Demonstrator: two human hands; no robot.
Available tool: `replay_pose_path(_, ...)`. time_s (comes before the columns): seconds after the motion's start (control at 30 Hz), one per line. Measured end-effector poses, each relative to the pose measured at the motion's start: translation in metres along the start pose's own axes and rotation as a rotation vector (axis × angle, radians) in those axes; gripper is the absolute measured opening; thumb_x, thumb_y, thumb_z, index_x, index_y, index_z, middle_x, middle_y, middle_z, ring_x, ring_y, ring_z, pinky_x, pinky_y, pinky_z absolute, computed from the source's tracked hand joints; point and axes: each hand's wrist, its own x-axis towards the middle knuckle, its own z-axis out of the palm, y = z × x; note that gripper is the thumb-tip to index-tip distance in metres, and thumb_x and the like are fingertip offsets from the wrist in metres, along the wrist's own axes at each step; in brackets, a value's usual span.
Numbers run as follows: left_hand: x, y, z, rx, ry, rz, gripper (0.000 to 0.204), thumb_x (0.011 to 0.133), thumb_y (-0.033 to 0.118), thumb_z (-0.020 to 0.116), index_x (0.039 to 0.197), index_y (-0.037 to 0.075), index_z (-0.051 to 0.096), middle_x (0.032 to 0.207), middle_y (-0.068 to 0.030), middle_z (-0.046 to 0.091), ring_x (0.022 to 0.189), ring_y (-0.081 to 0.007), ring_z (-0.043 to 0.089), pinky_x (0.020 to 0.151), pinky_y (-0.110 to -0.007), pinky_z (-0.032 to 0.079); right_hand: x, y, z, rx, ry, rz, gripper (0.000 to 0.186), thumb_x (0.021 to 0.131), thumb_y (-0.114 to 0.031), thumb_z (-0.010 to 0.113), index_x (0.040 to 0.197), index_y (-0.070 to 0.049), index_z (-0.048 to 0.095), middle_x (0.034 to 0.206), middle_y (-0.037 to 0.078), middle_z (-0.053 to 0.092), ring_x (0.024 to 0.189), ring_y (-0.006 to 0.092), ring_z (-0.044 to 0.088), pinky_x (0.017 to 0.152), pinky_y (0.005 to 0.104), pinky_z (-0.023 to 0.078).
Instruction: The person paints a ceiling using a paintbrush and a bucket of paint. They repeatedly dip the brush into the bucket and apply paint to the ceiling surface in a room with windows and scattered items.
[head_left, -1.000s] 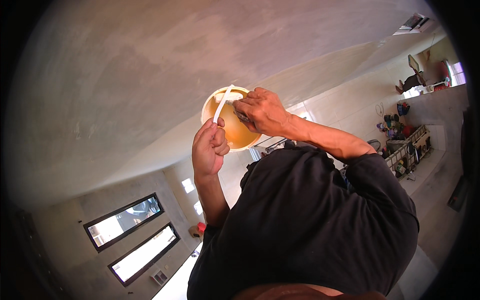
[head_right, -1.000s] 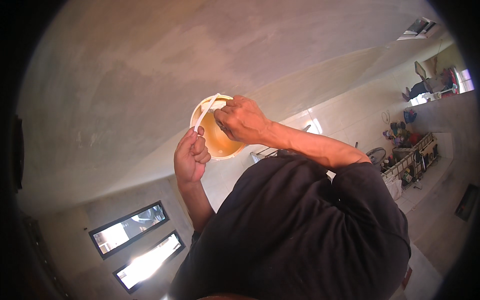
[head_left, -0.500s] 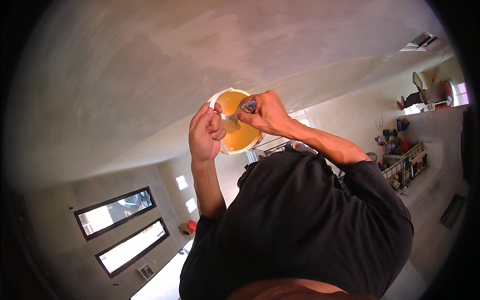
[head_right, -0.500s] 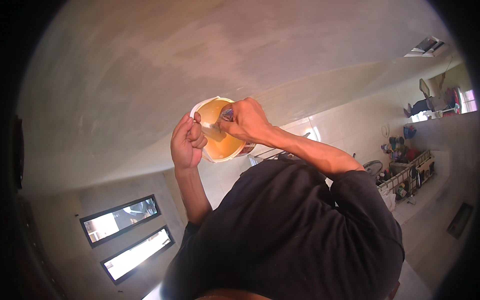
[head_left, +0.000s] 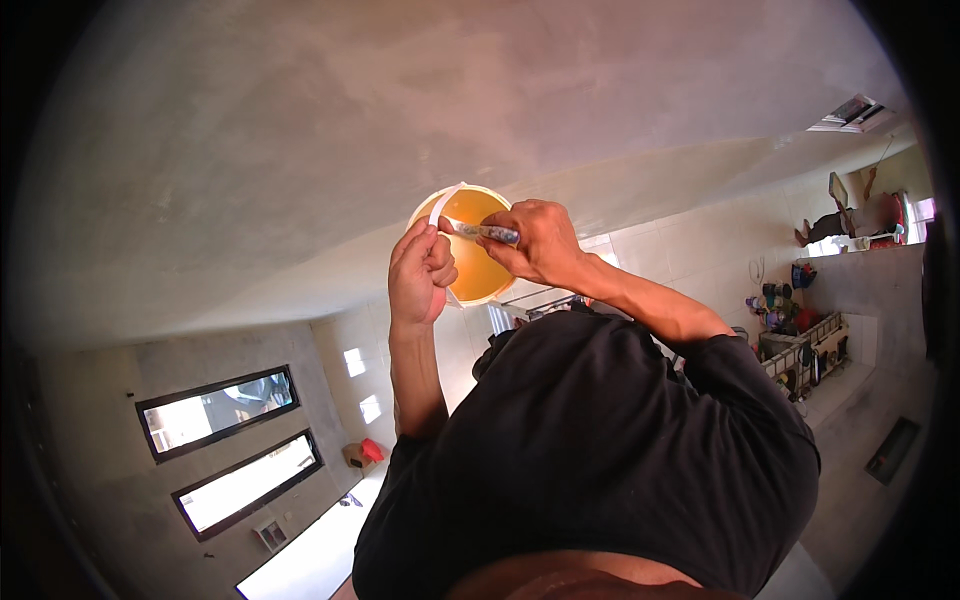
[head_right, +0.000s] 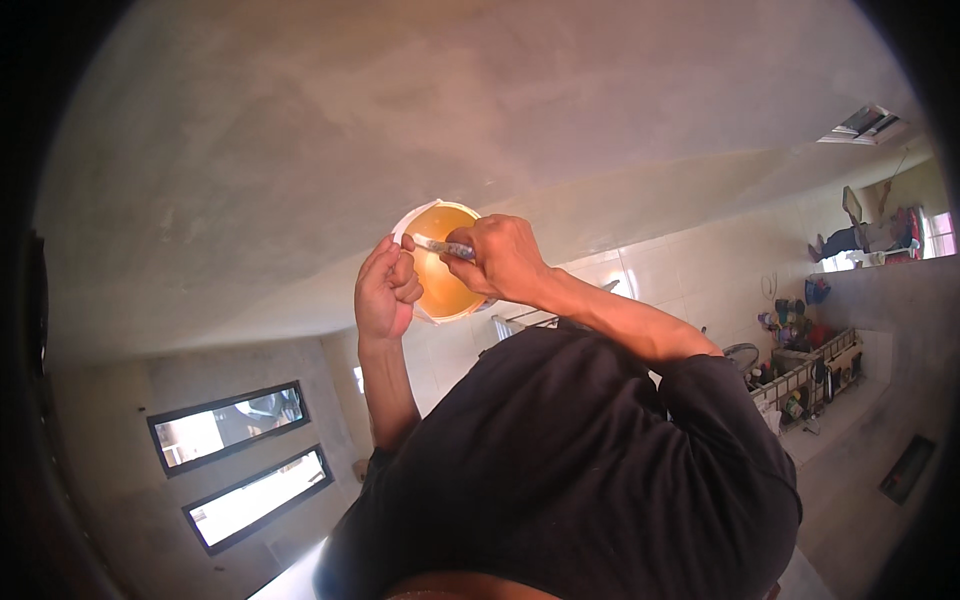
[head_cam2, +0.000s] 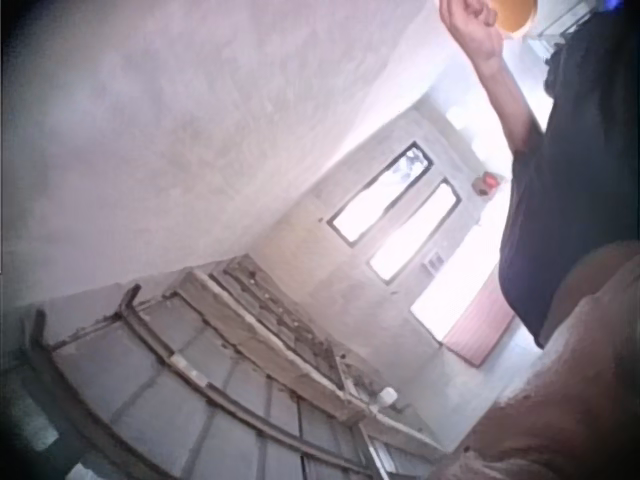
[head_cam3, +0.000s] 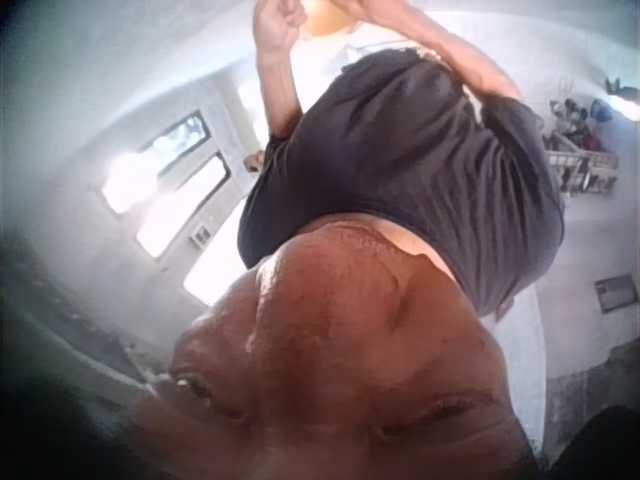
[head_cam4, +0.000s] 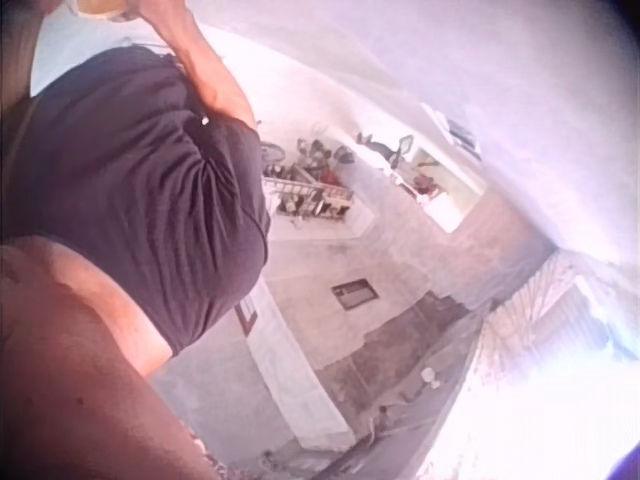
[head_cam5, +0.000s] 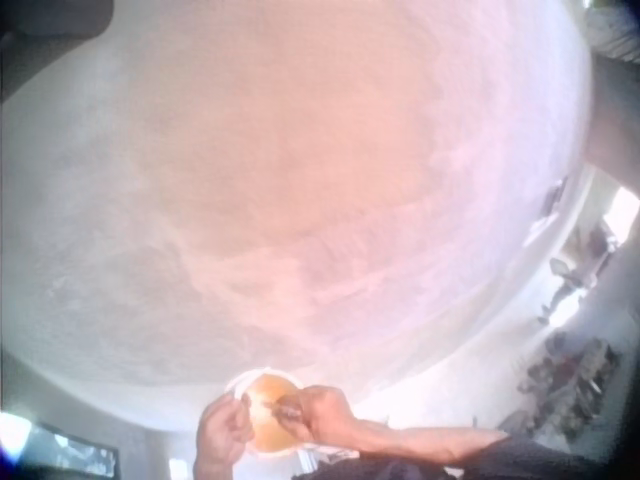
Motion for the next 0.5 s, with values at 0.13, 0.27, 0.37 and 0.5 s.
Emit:
replay_pose_path(0.13, 0.000, -0.002, -0.005, -0.012, 0.016, -0.005, 0.018, 0.101, 0.016, 0.038, 0.102, 0.002, 0.050, 0.056, 0.0065, 0.026, 0.041, -0.0040, 0.019, 0.040, -0.023, 0.016, 0.001, 0.012, 0.002, -0.140, 0.048, -0.263, 0.022, 0.071, -0.013, 0.077, 0.090, -0.004, 0.070, 0.071, 0.010, 0.065, 0.063, 0.0262, 0.062, 0.060, 0.0365, 0.048)
replay_pose_path(0.27, 0.003, 0.004, 0.002, -0.026, 0.040, 0.003, 0.019, 0.102, 0.017, 0.039, 0.102, 0.002, 0.051, 0.055, 0.0068, 0.026, 0.041, -0.0037, 0.019, 0.040, -0.023, 0.016, -0.003, 0.009, -0.018, -0.072, 0.039, -0.135, 0.017, 0.075, -0.014, 0.076, 0.088, -0.005, 0.072, 0.071, 0.011, 0.067, 0.061, 0.0272, 0.062, 0.059, 0.0362, 0.048)
replay_pose_path(0.37, 0.005, 0.003, -0.008, -0.060, 0.055, 0.015, 0.018, 0.102, 0.017, 0.040, 0.102, 0.003, 0.052, 0.055, 0.0069, 0.026, 0.042, -0.0034, 0.019, 0.040, -0.022, 0.016, -0.002, 0.006, -0.040, 0.152, 0.092, 0.074, 0.019, 0.077, -0.021, 0.073, 0.086, -0.004, 0.074, 0.072, 0.016, 0.067, 0.063, 0.0303, 0.064, 0.058, 0.0383, 0.048)
replay_pose_path(0.5, -0.001, 0.004, -0.014, -0.097, 0.095, 0.047, 0.018, 0.101, 0.016, 0.039, 0.103, 0.003, 0.052, 0.056, 0.0064, 0.025, 0.042, -0.0037, 0.018, 0.040, -0.023, 0.016, 0.001, 0.005, -0.097, 0.461, 0.152, 0.454, 0.023, 0.083, -0.022, 0.076, 0.096, -0.003, 0.075, 0.069, 0.002, 0.066, 0.062, 0.0079, 0.055, 0.055, 0.0257, 0.043)
